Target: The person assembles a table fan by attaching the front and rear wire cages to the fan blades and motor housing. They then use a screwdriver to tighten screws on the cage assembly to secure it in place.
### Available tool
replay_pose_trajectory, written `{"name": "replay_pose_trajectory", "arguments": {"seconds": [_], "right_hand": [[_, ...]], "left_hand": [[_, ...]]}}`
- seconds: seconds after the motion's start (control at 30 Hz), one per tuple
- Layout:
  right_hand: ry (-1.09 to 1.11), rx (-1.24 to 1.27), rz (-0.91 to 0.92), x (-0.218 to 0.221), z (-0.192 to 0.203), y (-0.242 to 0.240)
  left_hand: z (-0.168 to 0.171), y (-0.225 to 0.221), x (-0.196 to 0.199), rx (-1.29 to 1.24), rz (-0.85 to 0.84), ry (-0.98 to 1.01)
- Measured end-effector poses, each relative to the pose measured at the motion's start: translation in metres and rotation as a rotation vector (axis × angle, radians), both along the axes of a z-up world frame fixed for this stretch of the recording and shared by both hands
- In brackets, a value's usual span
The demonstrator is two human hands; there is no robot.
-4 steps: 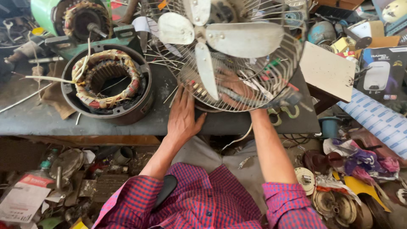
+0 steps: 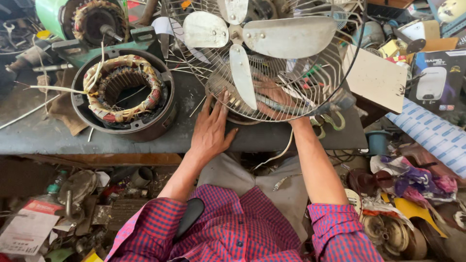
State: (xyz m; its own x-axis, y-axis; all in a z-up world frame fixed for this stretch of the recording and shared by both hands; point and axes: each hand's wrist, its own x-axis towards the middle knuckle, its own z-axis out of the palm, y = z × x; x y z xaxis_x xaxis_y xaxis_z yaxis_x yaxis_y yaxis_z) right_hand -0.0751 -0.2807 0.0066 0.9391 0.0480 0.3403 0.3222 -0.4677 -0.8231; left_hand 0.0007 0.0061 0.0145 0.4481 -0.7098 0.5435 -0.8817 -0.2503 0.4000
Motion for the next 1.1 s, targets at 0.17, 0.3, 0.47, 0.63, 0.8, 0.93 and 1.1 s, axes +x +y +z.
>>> {"name": "replay_pose_trajectory", "arguments": {"seconds": [0.17,0.3,0.47,0.63,0.8,0.93,1.1], "right_hand": [[-0.196,-0.322,-0.072,0.006,-0.001,-0.001],[-0.249,-0.487,-0.418,-0.012,0.013,0.030],[-0.136,-0.548,-0.910,-0.063,0.019,0.102],[-0.191,-0.562,-0.767,-0.069,0.025,0.152],[-0.212,-0.756,-0.641,-0.027,0.039,0.145],[-0.223,-0.898,-0.535,-0.015,0.050,0.139],[-0.307,-0.904,-0.520,-0.011,0.047,0.141]], "left_hand": [[0.008,0.001,0.013,0.061,-0.042,0.003],[0.009,0.003,0.011,0.028,-0.021,0.020],[0.005,0.006,0.012,-0.057,-0.016,0.022],[-0.001,0.005,0.014,-0.139,0.015,0.093],[-0.005,0.005,0.014,-0.148,0.036,0.110],[-0.008,0.005,0.015,-0.151,0.038,0.132],[-0.010,0.004,0.016,-0.147,0.037,0.116]]}}
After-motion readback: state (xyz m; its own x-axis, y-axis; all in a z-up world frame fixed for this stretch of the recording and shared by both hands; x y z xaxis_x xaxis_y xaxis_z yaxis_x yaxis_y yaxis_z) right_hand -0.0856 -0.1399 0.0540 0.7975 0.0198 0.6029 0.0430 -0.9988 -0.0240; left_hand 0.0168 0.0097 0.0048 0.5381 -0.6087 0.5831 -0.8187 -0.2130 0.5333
